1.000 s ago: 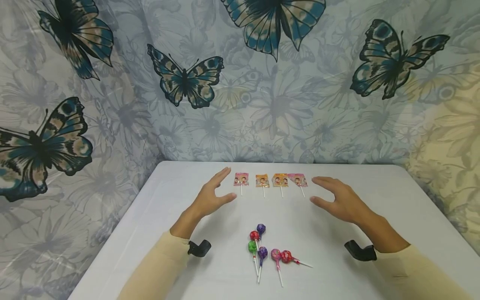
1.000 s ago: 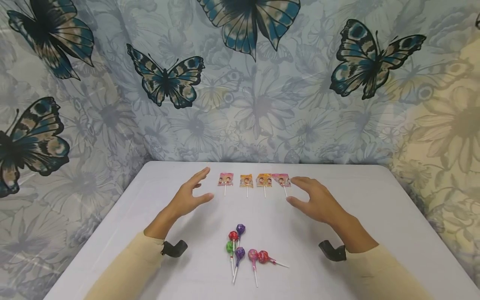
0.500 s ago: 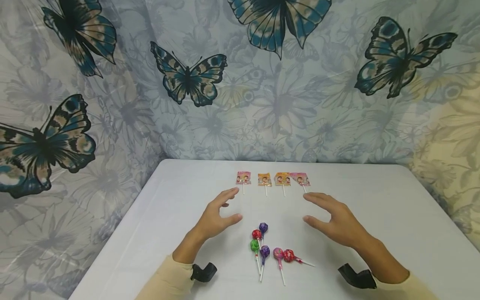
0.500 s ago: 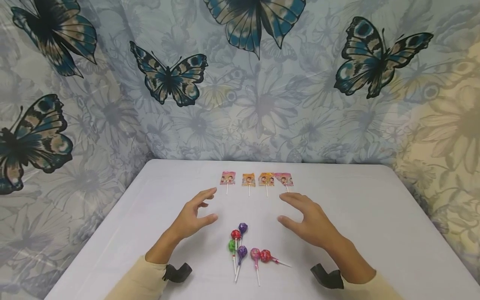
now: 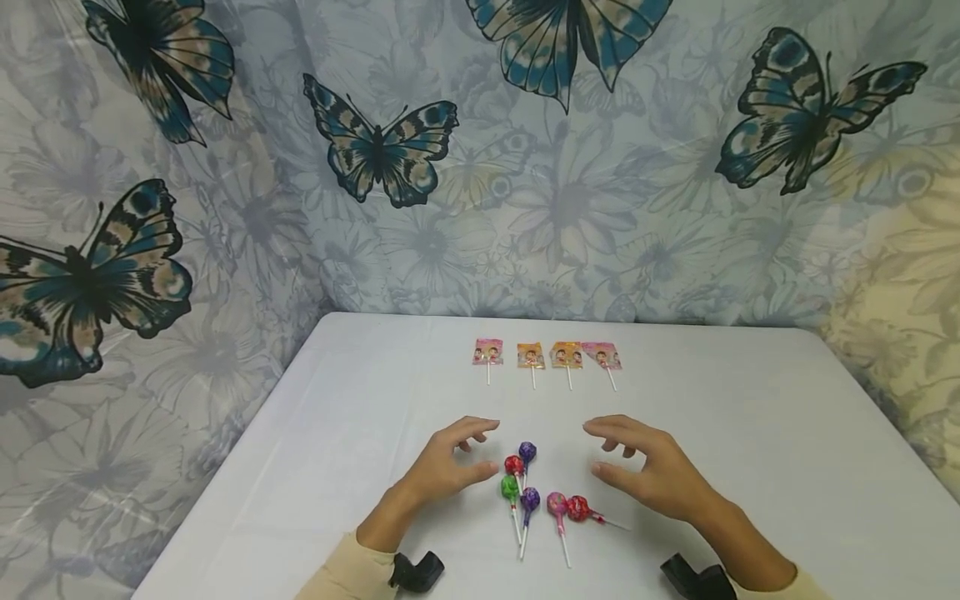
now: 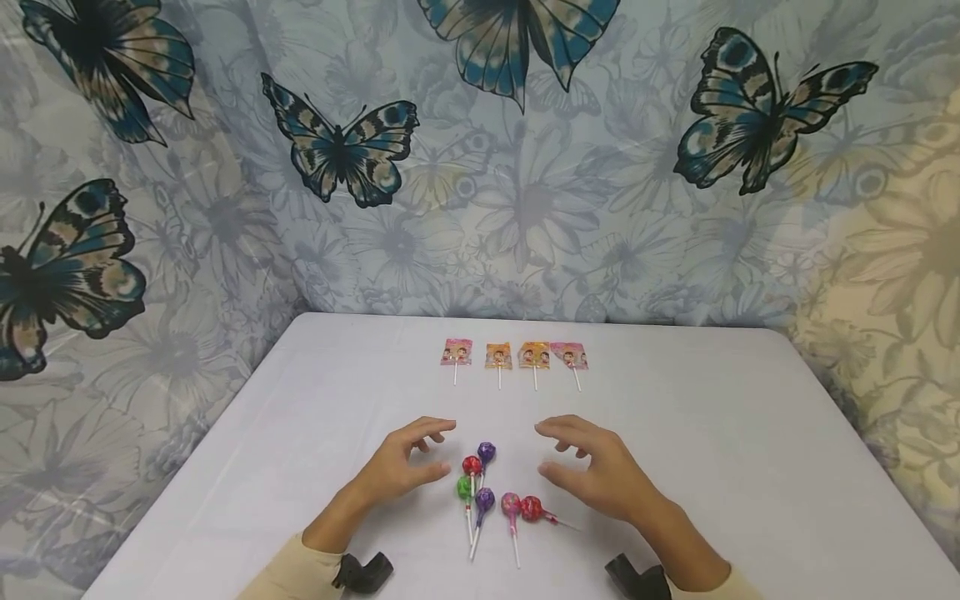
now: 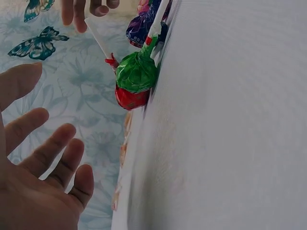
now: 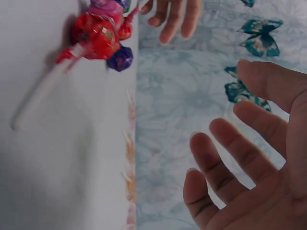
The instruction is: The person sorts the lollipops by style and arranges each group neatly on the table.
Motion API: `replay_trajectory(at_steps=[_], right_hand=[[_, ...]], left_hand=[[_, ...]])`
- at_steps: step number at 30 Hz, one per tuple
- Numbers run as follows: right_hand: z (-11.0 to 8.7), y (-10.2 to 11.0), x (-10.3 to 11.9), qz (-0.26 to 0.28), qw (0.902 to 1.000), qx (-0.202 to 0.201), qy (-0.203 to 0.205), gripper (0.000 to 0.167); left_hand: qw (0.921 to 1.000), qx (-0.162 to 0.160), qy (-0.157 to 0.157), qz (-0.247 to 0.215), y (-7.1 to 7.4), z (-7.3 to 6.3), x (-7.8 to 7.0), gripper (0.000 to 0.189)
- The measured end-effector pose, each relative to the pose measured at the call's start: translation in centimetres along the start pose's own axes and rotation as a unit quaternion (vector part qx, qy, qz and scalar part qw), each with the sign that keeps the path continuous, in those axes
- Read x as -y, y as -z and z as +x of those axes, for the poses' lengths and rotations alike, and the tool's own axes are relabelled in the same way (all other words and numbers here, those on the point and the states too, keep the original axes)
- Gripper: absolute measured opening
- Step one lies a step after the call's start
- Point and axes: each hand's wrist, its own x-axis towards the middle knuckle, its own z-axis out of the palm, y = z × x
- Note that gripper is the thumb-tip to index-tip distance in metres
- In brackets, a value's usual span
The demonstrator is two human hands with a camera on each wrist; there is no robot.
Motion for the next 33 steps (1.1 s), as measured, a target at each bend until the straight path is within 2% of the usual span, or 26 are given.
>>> replay_trajectory(at_steps=[5,12,15,22,25,30,33], right_hand=[[-0.6,-1.4,-0.8,0.051,0.9984,0.021,0.003,0.045],[-1.0,-3.1,-1.9,0.1,0.9907,0.092,0.006,0.036],[-1.2,-3.5,-2.2,0.123,0.9851,0.12,0.009,0.033],[-1.6,-3.7,-2.5,0.137,0.977,0.162,0.022,0.029],[-1.7,-3.8,-2.6,0.127,0.9761,0.175,0.025,0.029],[-1.7,-3.7,-2.5,0.116,0.9775,0.172,0.035,0.026],[-1.7,-3.7,-2.5,0.111,0.9783,0.174,0.024,0.022]], left_hand=[[0.9993,0.017,0.026,-0.021,-0.3,-0.3,-0.3,0.045],[0.9958,0.052,0.068,-0.033,0.2,-0.5,-2.7,0.03],[0.9952,0.055,0.074,-0.032,-0.1,-0.6,-2.2,0.026],[0.9965,0.052,0.056,-0.033,-1.6,-1.0,1.0,0.024],[0.9971,0.052,0.045,-0.031,-1.8,-1.0,1.3,0.024],[0.9981,0.055,0.023,-0.018,-2.1,-0.8,1.4,0.025],[0.9984,0.056,0.007,0.001,-2.3,-0.7,1.4,0.026]])
